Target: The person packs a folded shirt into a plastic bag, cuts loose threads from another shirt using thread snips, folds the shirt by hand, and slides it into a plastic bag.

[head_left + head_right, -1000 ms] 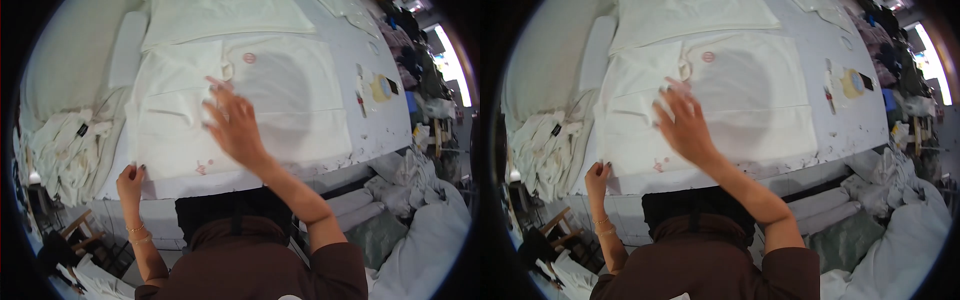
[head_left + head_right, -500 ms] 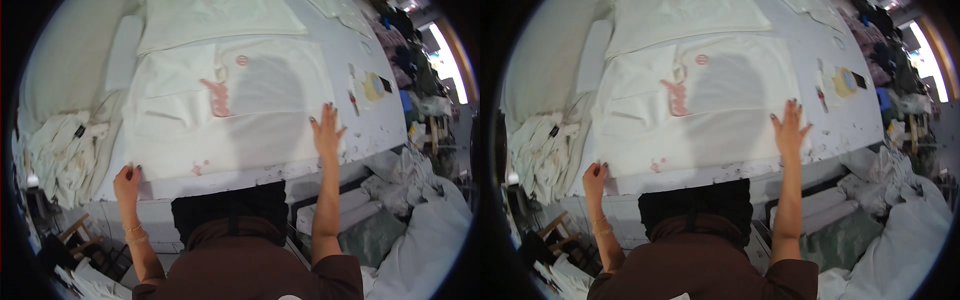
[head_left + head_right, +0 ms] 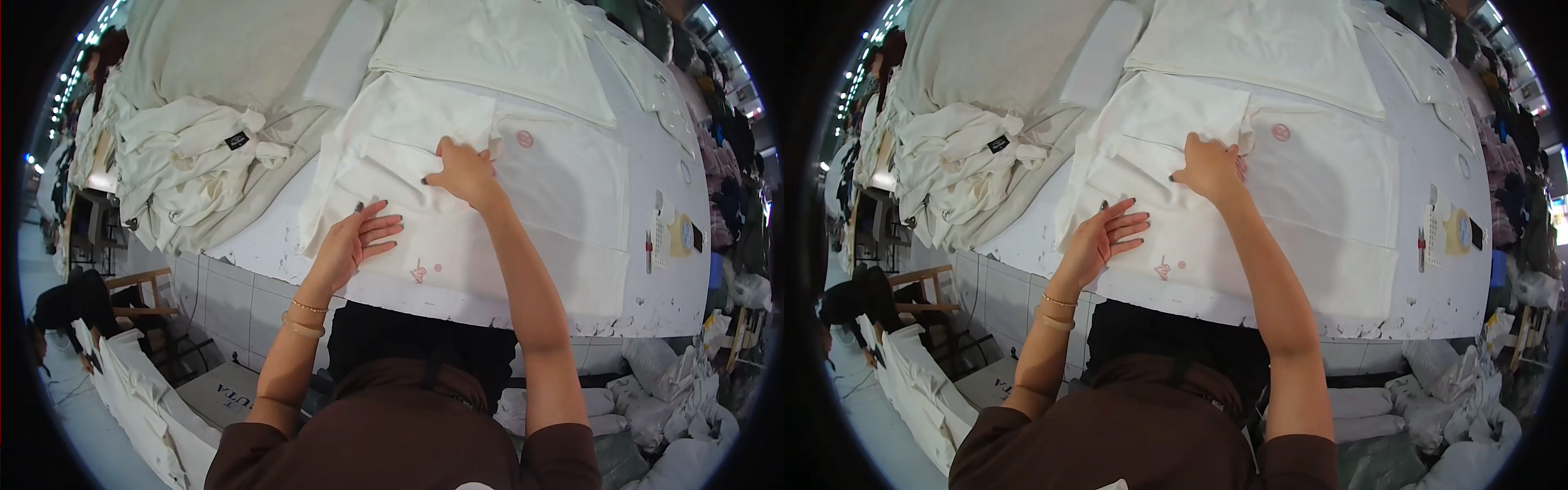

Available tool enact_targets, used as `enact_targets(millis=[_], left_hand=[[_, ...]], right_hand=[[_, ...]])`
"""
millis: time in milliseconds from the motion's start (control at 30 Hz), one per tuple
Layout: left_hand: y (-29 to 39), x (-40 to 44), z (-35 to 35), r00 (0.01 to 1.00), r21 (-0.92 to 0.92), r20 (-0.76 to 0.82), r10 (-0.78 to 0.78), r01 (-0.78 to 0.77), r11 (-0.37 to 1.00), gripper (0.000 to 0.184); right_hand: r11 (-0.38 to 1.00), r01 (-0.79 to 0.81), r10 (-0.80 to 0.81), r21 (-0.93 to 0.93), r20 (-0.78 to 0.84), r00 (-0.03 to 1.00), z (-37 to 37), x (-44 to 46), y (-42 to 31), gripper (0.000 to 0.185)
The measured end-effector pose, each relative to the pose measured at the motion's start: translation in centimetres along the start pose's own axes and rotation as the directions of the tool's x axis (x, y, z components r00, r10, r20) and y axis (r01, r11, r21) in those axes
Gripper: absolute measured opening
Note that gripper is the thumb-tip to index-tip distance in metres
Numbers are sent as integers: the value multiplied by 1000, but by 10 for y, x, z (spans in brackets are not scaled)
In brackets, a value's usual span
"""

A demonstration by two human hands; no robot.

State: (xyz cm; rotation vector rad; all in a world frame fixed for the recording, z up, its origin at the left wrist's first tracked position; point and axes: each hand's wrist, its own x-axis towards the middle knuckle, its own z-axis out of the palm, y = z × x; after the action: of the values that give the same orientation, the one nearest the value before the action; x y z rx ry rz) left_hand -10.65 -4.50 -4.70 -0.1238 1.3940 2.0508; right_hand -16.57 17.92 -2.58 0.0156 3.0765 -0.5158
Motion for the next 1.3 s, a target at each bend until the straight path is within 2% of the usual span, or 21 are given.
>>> enact_targets(millis=[67, 133, 200, 267, 300, 333, 367, 533, 567, 600, 633, 700, 733, 767, 800, 900, 967, 1067, 1167, 1233, 1300], left_hand=[[4, 1, -4, 997, -140, 9, -78, 78, 987, 56], [8, 4, -11, 985, -246, 102, -136, 158, 956, 71], [13, 10, -22, 969, -291, 173, -178, 223, 930, 76], [18, 16, -36, 924, -337, 330, -194, 307, 890, 79], [23, 15, -24, 979, -247, 109, -171, 193, 950, 73], [29, 15, -11, 987, -127, -112, -114, 99, 987, 67], [27, 21, -18, 979, -67, -179, -102, 91, 994, 46], [38, 39, -33, 986, 80, -152, -67, 80, 994, 20], [37, 47, -39, 967, 475, -205, 155, -40, 879, 17], [34, 53, -43, 914, 792, -159, 373, -107, 601, 14], [26, 54, -44, 916, 792, -154, 371, -110, 601, 14], [20, 45, -24, 777, 965, -145, 613, -27, 262, 13], [15, 41, -21, 783, 965, -139, 606, -31, 261, 13], [10, 37, -18, 702, 986, -97, 706, -29, 164, 15], [6, 35, -15, 610, 998, -40, 791, -21, 67, 17], [-2, 35, -22, 565, 998, 66, 822, -34, -57, 30], [-2, 35, -22, 578, 997, 76, 813, -26, -74, 33], [-2, 35, -29, 628, 997, 50, 776, 19, -79, 34], [19, 42, -8, 684, 993, -27, 729, 100, -57, 36], [44, 58, 13, 612, 968, 250, 750, -181, -175, 36], [64, 86, 46, 651, 896, 396, 647, -427, -119, 33]], right_hand=[[961, -49, -40, 273, 312, 949, -17, -2, -1, 30], [748, 381, -370, 544, -135, 919, 13, -22, 13, 33], [832, 396, -432, 389, 6, 902, -17, -67, -15, 39], [757, 597, -593, 267, -104, 798, -2, -92, -15, 41], [747, 602, -598, 281, -109, 794, 3, -102, -13, 40], [747, 600, -598, 286, -105, 795, 8, -106, -9, 40], [760, 585, -576, 282, -124, 808, 10, -109, -5, 38], [809, 539, -492, 233, -232, 839, 6, -120, 13, 38], [811, 536, -488, 234, -233, 841, 11, -121, 14, 38], [811, 554, -510, 188, -236, 827, 15, -122, 16, 35], [810, 570, -531, 139, -239, 813, 21, -122, 19, 32], [828, 543, -523, 140, -156, 838, 21, -129, 24, 34], [836, 532, -511, 138, -160, 845, 11, -133, 22, 41], [844, 518, -497, 136, -162, 852, 4, -136, 19, 49], [877, 477, -478, 53, 3, 879, 12, -138, 22, 64], [906, 367, -392, 210, 94, 915, 17, -143, 24, 72], [926, 359, -353, 113, -75, 933, 4, -144, 21, 74], [958, 285, -286, 17, 48, 957, 25, -140, 41, 70], [872, 275, -276, 405, -57, 959, 6, -129, 63, 63], [902, 301, -177, 310, -370, 912, -17, -103, 107, 48], [976, 183, -101, 115, -510, 854, -50, -58, 169, 36]])
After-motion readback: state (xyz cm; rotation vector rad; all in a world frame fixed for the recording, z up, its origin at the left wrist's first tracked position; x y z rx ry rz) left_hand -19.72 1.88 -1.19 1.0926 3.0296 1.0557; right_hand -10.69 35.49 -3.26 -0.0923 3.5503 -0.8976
